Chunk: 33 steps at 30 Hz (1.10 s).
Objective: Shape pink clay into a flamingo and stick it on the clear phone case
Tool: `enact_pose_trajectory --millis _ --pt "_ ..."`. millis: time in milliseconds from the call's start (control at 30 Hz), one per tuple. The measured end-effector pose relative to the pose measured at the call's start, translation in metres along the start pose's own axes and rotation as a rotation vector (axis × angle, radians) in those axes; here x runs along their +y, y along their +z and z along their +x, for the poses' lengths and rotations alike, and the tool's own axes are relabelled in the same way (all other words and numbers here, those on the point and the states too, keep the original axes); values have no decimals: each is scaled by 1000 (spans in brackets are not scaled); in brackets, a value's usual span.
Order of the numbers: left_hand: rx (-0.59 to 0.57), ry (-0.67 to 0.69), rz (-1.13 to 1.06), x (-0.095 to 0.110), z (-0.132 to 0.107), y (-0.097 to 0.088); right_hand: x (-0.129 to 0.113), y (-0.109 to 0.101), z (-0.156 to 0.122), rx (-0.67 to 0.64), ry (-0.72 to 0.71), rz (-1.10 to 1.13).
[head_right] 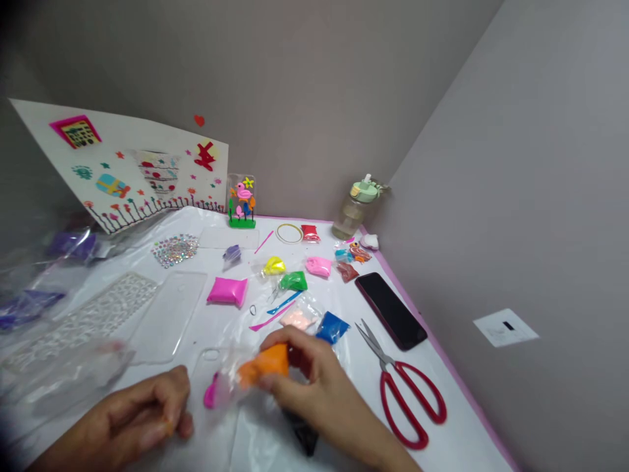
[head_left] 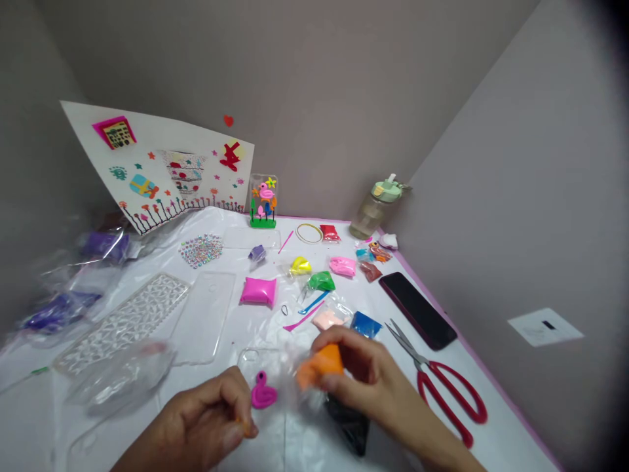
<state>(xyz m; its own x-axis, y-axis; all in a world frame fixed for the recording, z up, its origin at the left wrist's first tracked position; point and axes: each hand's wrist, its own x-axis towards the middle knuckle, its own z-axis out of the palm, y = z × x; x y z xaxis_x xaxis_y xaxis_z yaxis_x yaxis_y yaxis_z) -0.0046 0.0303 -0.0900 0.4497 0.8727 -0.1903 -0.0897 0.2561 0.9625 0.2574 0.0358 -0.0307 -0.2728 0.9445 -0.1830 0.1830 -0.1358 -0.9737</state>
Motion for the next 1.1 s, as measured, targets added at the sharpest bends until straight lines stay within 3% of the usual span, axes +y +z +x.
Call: enact_pose_trajectory --millis 100,233,367,433,500,600,767,933,1100 --pt "117 -95 -145 1 0 1 10 -28 8 249 -62 -54" --pt "170 -203 -245 3 2 4 34 -58 19 426 -119 -472" --pt "153 -224 -297 1 2 2 51 -60 26 534 -339 -964" --pt "164 -226 -296 1 2 2 50 -51 25 565 -448 -1059" --pt "204 -230 -281 3 2 3 45 -36 20 524 -524 -1031" --pt "262 -237 -265 4 2 5 34 -9 10 332 -580 -876" --pt "222 -163 -263 -5 2 0 25 26 -1 46 -594 -672" --pt "276 -26 -141 -9 8 -8 26 32 1 7 -561 -621" --pt "265 -47 -113 -7 7 -11 28 32 2 -27 -529 -632"
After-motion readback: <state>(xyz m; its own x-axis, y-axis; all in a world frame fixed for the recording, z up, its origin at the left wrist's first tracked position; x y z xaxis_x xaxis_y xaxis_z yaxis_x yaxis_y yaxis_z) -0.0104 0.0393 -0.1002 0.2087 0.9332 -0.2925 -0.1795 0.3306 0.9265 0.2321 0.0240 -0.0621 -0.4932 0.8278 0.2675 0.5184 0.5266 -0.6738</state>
